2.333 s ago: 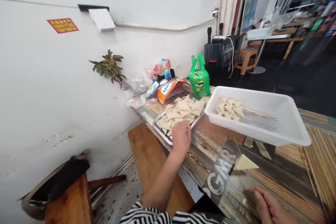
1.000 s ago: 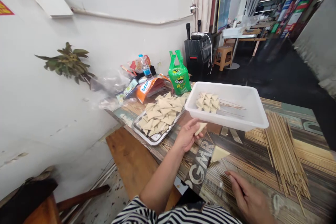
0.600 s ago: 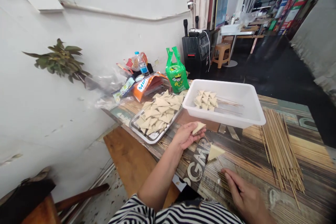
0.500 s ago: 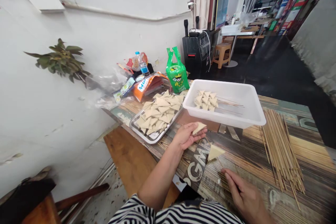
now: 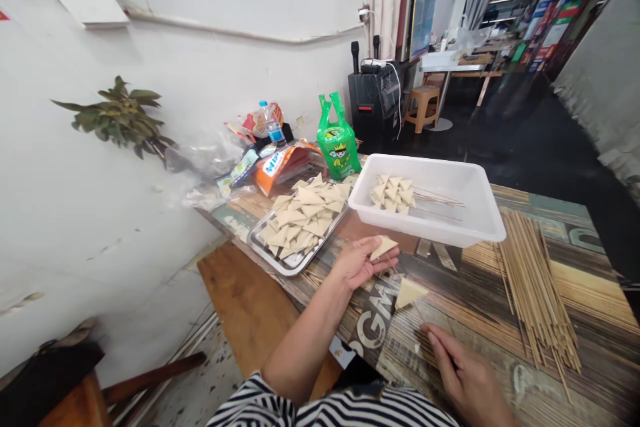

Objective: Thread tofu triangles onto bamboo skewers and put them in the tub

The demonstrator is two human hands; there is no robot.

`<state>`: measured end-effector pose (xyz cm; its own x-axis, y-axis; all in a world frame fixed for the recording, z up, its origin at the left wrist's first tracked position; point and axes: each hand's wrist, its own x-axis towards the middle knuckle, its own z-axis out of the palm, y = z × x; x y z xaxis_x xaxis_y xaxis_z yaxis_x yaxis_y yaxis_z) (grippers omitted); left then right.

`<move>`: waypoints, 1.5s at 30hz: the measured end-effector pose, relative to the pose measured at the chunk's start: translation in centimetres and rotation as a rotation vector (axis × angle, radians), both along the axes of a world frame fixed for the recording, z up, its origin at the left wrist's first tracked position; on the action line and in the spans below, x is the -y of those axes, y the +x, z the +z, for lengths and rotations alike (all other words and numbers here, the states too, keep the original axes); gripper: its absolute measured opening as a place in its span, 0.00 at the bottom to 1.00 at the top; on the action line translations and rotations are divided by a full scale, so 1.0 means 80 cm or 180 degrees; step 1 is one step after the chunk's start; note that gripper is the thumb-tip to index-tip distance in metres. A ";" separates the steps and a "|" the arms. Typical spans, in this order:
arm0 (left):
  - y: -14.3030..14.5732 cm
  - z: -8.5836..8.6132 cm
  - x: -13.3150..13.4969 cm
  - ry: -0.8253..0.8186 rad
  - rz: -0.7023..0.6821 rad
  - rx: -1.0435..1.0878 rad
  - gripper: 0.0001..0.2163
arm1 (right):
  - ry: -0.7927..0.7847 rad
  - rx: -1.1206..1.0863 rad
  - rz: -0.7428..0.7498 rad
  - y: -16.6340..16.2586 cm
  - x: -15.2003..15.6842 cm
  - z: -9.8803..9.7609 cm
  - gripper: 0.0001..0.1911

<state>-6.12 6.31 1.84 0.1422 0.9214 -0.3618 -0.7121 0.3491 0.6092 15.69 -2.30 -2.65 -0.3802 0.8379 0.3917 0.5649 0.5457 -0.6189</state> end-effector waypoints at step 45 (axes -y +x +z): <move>0.077 -0.012 0.045 -0.0146 -0.0347 -0.0121 0.15 | 0.0552 -0.0078 -0.0184 -0.006 -0.005 0.008 0.11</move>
<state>0.08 2.68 0.89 0.2259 0.8836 -0.4102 -0.6451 0.4512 0.6166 15.25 -1.86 -1.97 -0.3219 0.7772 0.5407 0.5844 0.6124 -0.5324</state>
